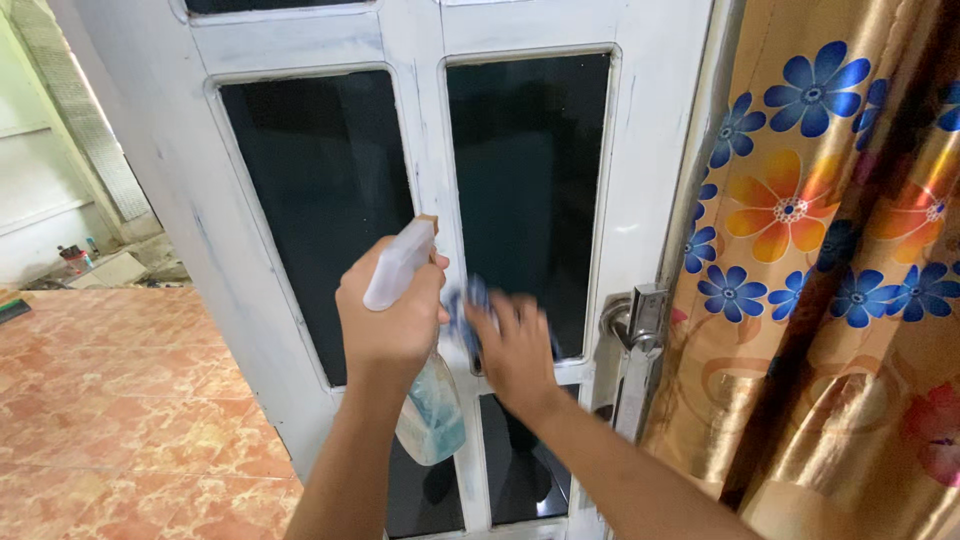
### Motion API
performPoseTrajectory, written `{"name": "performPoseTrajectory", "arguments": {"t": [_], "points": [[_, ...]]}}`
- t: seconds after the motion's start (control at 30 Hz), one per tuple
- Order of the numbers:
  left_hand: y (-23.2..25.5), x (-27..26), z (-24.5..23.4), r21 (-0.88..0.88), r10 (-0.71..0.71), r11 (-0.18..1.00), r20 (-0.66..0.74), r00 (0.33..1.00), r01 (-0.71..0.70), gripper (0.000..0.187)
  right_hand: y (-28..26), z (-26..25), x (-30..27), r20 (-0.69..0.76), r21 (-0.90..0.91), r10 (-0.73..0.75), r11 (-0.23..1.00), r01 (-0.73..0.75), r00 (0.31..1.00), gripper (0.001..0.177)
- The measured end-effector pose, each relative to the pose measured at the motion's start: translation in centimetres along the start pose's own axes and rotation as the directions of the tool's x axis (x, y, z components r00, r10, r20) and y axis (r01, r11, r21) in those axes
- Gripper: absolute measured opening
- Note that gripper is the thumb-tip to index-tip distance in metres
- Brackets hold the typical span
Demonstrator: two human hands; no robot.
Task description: The person cleans the glass panels of a door by spraying them with a liquid cleaner and wiping them with a cloth.
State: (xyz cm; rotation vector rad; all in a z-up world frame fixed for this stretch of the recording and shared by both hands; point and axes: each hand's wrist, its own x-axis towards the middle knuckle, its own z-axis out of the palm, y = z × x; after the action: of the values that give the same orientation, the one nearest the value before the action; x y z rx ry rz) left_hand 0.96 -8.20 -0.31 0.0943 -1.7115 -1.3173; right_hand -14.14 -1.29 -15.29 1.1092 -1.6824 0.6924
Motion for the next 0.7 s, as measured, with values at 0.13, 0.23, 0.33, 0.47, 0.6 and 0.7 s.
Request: {"name": "performPoseTrajectory", "arguments": {"t": [0.13,0.23,0.33,0.47,0.6,0.7], "points": [[-0.4,0.3,-0.3,-0.056,0.014,0.998,0.024,1.000,-0.012,0.029,0.0,1.2,-1.7,0.108,0.000,0.057,0.998,-0.057,0.993,0.058],[-0.6,0.8,-0.5,-0.044,-0.002,0.999,0.038,0.999,0.003,0.026,1.2,0.4,5.3,-0.156,-0.007,0.008,1.000,-0.009,0.988,0.056],[-0.2,1.3,-0.2,-0.062,-0.029,0.998,0.038,0.999,0.031,0.032,2.2,-1.7,15.0,-0.315,0.023,0.022,1.000,-0.015,0.949,0.059],[0.5,1.8,0.5,-0.082,-0.070,0.994,0.034,0.997,0.073,0.038,2.2,-4.1,20.4,-0.304,-0.055,0.018,0.998,-0.036,0.952,0.058],[0.4,2.1,0.9,-0.069,-0.024,0.997,0.053,0.998,0.028,0.037,5.5,-5.6,19.4,-0.436,-0.204,0.070,0.963,-0.174,0.897,0.062],[0.1,1.9,0.7,-0.038,-0.021,0.999,0.065,0.998,0.023,0.035,7.8,-6.4,18.0,-0.539,-0.202,0.169,0.925,-0.321,0.825,0.059]]}}
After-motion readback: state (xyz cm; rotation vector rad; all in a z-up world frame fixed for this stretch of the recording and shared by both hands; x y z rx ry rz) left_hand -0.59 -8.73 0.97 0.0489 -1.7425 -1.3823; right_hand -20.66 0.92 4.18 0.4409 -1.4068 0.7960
